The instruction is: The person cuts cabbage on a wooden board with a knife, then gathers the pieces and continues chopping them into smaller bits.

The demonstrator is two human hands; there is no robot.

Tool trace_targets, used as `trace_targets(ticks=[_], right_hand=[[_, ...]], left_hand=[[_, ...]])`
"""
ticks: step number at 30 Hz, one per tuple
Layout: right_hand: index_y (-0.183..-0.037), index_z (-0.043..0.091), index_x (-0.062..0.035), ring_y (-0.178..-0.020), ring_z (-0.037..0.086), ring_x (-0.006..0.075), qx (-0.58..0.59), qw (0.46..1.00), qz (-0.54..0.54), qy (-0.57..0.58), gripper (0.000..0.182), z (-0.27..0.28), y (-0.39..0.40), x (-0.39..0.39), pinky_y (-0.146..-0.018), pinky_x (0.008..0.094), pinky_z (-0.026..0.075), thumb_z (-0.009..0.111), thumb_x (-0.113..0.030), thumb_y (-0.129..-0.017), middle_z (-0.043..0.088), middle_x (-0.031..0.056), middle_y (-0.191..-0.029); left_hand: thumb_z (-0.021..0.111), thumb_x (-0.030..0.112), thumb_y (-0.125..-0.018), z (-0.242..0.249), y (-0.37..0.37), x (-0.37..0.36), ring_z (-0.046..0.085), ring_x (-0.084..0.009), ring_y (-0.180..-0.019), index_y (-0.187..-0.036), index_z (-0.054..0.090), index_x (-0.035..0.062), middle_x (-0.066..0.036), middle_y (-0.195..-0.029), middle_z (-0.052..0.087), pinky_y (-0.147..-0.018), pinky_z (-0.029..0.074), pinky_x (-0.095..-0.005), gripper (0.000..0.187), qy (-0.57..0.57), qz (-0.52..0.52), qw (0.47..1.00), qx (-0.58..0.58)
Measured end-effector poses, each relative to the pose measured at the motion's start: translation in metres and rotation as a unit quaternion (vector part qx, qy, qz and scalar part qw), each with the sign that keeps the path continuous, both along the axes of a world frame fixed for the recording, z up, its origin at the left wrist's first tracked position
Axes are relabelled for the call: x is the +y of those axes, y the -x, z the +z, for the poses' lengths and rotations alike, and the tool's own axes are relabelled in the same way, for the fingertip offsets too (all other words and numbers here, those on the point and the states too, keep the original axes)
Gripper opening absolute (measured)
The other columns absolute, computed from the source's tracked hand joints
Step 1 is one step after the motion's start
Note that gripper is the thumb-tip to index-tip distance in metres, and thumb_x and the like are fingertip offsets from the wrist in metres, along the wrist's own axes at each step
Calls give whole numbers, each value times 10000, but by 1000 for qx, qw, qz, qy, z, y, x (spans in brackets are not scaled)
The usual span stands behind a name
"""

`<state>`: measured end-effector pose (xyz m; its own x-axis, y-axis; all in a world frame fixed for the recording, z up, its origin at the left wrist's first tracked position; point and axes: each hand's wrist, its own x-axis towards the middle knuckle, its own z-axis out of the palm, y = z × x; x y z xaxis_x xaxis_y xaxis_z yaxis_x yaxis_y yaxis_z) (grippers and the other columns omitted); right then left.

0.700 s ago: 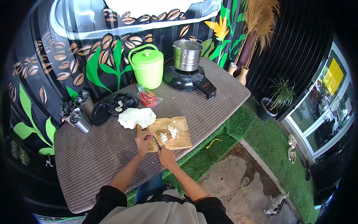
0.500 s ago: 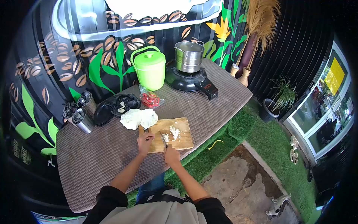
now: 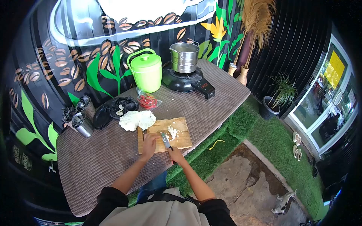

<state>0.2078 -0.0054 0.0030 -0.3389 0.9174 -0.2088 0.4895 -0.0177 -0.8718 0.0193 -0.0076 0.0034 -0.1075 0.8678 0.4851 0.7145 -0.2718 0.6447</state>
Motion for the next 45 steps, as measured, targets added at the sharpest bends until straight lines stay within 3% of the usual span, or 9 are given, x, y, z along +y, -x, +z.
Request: trace_targets(ticks=[2,8,17,27,32,35,38,42,45], right_hand=[[-777,458,-59,-366,430,160,241,943,14,227,336,10,-5,-5,-393,315,364,427,-351,-939,406,23,-469],[-761,428,-86,-360,326,147,424,782,-31,455,487,30,-17,-6,-379,293,294,281,-519,-930,310,-6,-461],[-754,407,-88,-357,333,148,391,813,-25,431,483,35,-30,-8,-363,297,291,294,-521,-936,311,-2,-452],[-770,411,-86,-349,357,133,349,863,-4,365,445,41,-33,-16,-356,285,315,294,-474,-955,344,-2,-449],[-756,415,-80,-348,368,141,296,914,-18,278,434,41,-39,-11,-359,284,335,285,-438,-965,360,6,-453],[-759,423,-77,-350,374,153,291,920,-15,260,422,40,-37,-6,-348,299,328,271,-413,-965,386,25,-455],[-758,420,-74,-350,377,163,283,928,-5,241,403,34,-32,0,-367,306,350,275,-387,-967,391,31,-455],[-762,418,-74,-354,384,168,269,935,-14,232,400,33,-25,3,-381,307,362,276,-385,-969,396,35,-459],[-771,417,-79,-359,388,169,270,933,-30,238,405,33,-21,3,-378,305,350,284,-404,-973,400,36,-463]], left_hand=[[521,34,-884,8,-8,-7,396,-327,-1256,-1106,660,95,-119,-1252,561,-1039,323,-414,269,-15,-61,997,45],[518,292,-910,31,-20,-35,264,-343,-1362,-1253,583,181,-108,-1430,382,-1086,206,-526,366,-51,-144,968,198],[510,375,-912,20,-11,-28,225,-332,-1389,-1298,551,266,-107,-1436,379,-1120,104,-553,402,-12,-127,968,216],[413,418,-956,0,-6,8,227,-295,-1399,-1276,573,231,-113,-1422,398,-1129,58,-554,405,22,-59,971,231],[612,225,-862,-10,3,22,480,-273,-1149,-1003,707,130,-62,-1136,616,-1064,218,-503,194,-18,-52,986,157],[710,139,-748,-1,-4,25,551,-210,-879,-802,728,114,-14,-856,679,-949,304,-407,62,-80,-47,991,101],[737,140,-711,29,-15,17,561,-212,-832,-731,710,91,-17,-752,659,-889,354,-369,59,-41,1,998,46],[757,149,-710,25,-18,26,568,-230,-824,-748,691,72,-44,-776,660,-824,401,-361,109,-23,-16,999,23],[707,172,-782,17,-22,22,562,-244,-884,-859,674,84,-54,-830,641,-906,341,-450,121,-23,-84,988,-126]])
